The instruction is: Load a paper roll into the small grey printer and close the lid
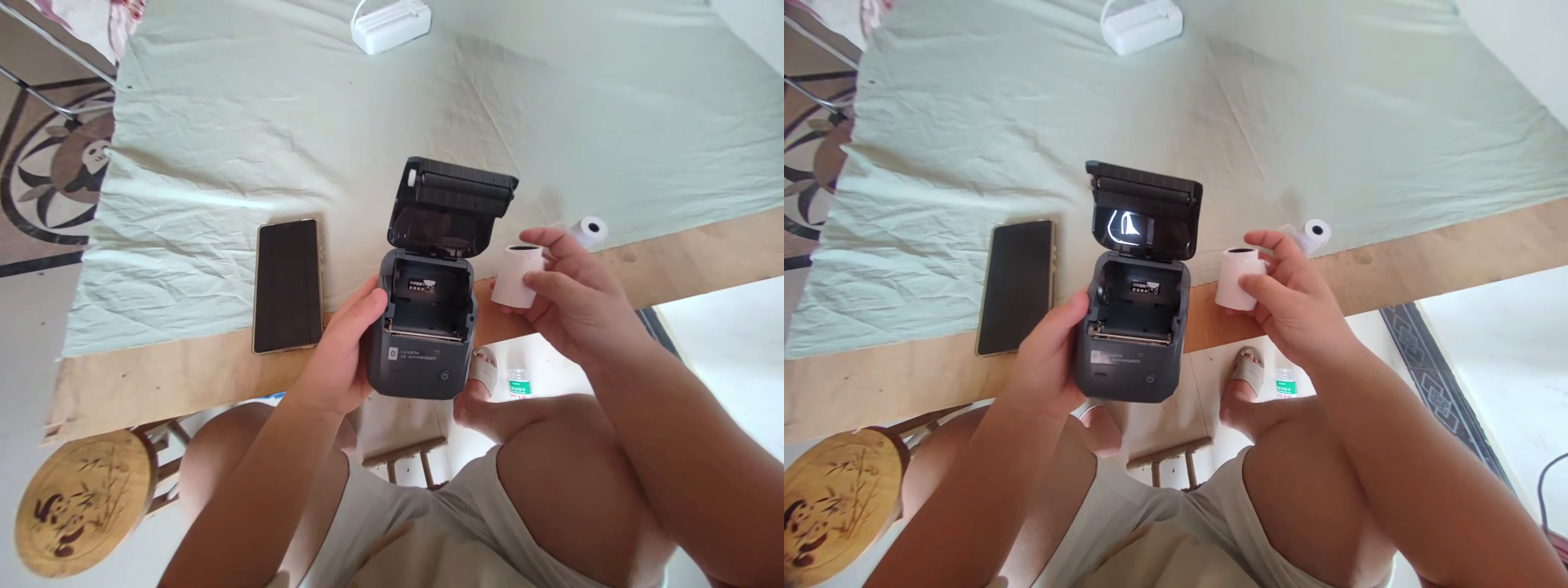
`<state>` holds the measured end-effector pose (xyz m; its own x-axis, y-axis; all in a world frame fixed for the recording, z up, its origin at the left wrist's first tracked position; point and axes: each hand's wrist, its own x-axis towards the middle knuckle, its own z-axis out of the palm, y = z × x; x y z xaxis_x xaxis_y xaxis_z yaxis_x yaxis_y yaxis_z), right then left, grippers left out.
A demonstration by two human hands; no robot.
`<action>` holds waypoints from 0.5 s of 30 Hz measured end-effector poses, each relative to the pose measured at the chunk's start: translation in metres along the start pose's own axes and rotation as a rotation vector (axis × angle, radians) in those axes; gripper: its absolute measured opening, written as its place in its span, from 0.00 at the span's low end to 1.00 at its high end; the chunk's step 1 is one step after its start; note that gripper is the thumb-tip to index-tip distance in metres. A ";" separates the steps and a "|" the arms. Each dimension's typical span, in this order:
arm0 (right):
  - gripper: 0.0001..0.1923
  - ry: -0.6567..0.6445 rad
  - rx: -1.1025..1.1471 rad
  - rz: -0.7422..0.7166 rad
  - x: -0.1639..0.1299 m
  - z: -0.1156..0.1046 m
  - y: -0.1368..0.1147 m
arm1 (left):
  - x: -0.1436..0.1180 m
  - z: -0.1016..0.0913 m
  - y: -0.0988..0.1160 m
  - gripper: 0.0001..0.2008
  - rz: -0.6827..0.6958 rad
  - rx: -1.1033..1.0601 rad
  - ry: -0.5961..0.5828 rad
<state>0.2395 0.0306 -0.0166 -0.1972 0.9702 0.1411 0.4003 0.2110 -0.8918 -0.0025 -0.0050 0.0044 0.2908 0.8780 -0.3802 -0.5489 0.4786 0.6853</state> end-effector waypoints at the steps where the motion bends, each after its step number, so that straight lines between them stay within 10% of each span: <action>1: 0.19 -0.014 0.035 0.015 0.001 -0.001 -0.001 | 0.000 0.000 0.000 0.15 0.002 0.000 -0.009; 5: 0.28 -0.028 0.146 0.047 0.002 -0.003 -0.008 | 0.000 -0.001 -0.001 0.15 0.002 -0.004 -0.025; 11: 0.08 0.112 0.182 -0.008 -0.007 -0.002 -0.026 | 0.002 -0.003 -0.004 0.13 -0.001 -0.049 0.035; 15: 0.14 0.111 0.264 -0.019 -0.010 0.001 -0.037 | 0.003 -0.004 -0.007 0.14 -0.001 -0.035 0.047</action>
<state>0.2260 0.0125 0.0146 -0.0977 0.9764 0.1924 0.1474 0.2054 -0.9675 -0.0014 -0.0060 -0.0037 0.2545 0.8756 -0.4105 -0.5758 0.4782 0.6631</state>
